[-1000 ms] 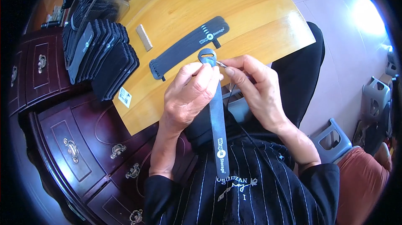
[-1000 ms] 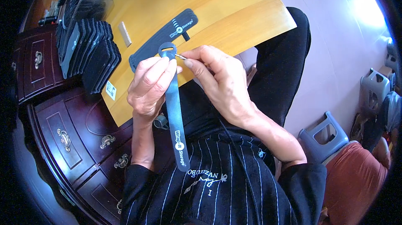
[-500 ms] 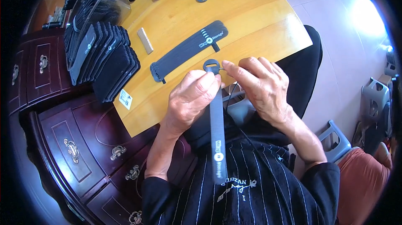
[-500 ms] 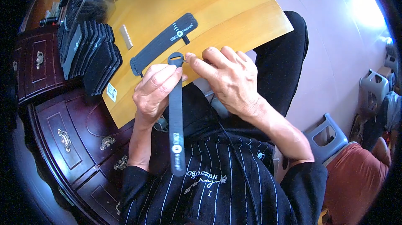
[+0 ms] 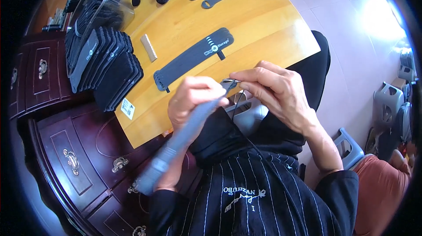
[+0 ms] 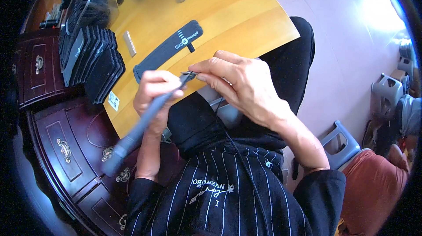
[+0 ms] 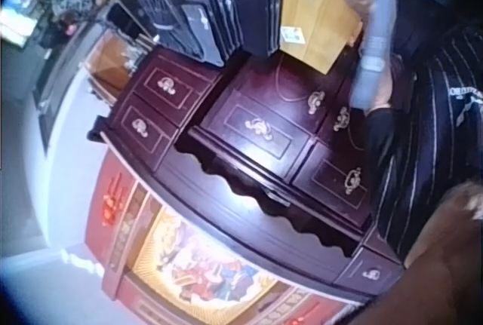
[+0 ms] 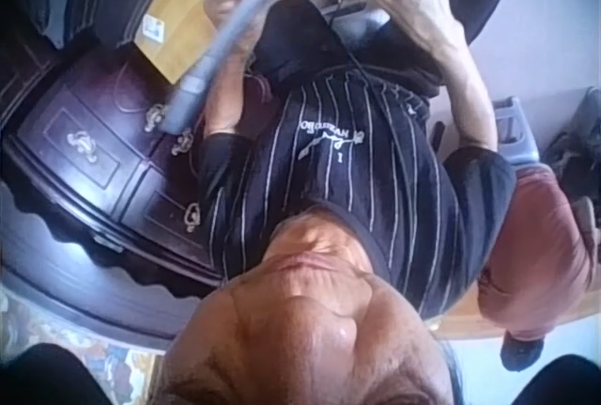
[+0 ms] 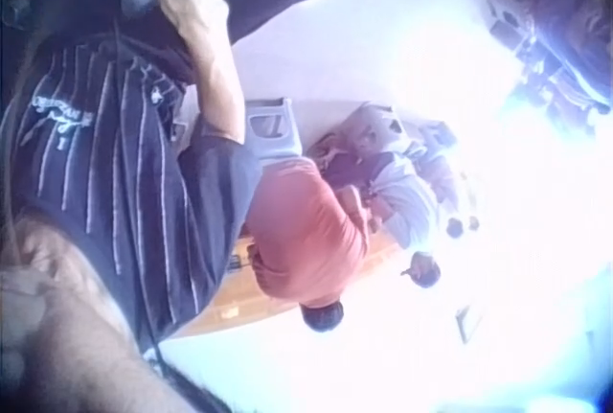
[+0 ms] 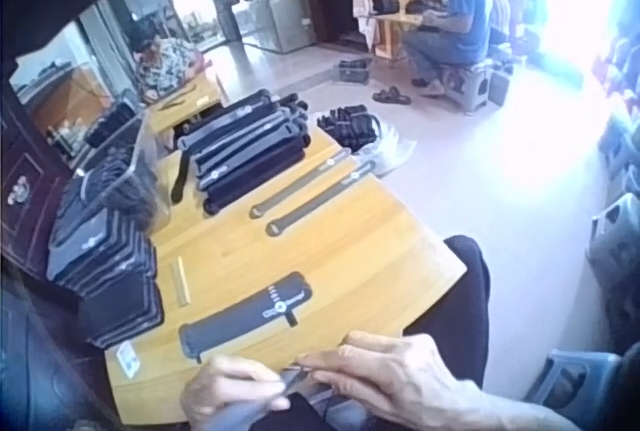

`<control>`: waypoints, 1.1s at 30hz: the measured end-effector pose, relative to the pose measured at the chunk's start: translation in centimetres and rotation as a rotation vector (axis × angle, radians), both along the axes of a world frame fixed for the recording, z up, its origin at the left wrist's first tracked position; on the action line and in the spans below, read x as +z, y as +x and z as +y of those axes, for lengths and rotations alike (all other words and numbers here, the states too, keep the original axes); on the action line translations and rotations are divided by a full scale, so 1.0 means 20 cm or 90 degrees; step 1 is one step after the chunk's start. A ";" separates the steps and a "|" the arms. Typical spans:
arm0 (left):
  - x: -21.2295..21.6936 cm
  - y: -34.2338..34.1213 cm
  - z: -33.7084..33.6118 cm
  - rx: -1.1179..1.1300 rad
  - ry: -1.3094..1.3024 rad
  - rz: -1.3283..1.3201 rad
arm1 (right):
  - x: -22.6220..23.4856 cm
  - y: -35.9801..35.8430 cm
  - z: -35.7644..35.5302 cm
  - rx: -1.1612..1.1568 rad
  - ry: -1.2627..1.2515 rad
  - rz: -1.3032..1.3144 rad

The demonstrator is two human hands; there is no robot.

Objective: Removing waste material from pre-cut holes in storage straps using a small tool.

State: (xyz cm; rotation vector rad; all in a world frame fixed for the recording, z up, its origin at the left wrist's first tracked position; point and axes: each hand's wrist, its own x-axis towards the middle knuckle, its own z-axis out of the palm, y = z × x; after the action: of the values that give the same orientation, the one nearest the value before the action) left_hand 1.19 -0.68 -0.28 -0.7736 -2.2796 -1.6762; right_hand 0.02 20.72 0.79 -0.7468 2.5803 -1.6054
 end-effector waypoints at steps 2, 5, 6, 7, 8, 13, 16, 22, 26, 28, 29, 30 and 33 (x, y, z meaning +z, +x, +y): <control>0.02 0.00 0.05 0.033 0.046 -0.038 | 0.10 0.03 -0.02 -0.025 0.011 0.028; 0.05 0.03 0.23 0.163 0.539 -0.275 | 0.14 0.10 -0.04 -0.093 0.079 0.077; 0.03 0.06 0.22 0.164 0.538 -0.271 | 0.18 0.11 -0.04 -0.116 0.120 0.088; 0.00 0.10 0.22 0.141 0.443 -0.247 | 0.20 0.12 -0.04 -0.141 0.165 0.096; -0.02 0.12 0.23 0.119 0.347 -0.224 | 0.22 0.13 -0.04 -0.140 0.166 0.097; 0.02 0.10 0.31 0.151 0.358 -0.318 | 0.20 0.15 0.00 -0.149 0.158 0.078; -0.02 0.10 0.30 0.144 0.313 -0.240 | 0.20 0.15 0.01 -0.146 0.139 0.046; -0.06 0.12 0.28 0.079 0.330 -0.233 | 0.16 0.11 0.03 -0.120 0.085 0.060; -0.05 0.14 0.28 0.035 0.375 -0.298 | 0.13 0.04 0.03 -0.149 0.015 0.009; -0.03 0.18 0.27 -0.121 0.254 -0.223 | 0.08 -0.06 0.06 -0.227 0.036 0.158; 0.01 0.20 0.28 -0.129 0.171 -0.222 | 0.09 -0.11 0.08 -0.270 -0.025 0.128; 0.02 0.22 0.30 -0.074 0.199 -0.219 | 0.11 -0.12 0.09 -0.232 -0.031 0.086; 0.07 0.18 0.26 0.092 0.310 -0.218 | 0.16 -0.07 0.10 -0.141 -0.036 0.088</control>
State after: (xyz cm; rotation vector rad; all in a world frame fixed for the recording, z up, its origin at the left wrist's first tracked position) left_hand 4.89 4.62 1.10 -0.2237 -1.9132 -2.2965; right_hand -1.47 22.77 4.06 -0.6137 2.8143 -1.7500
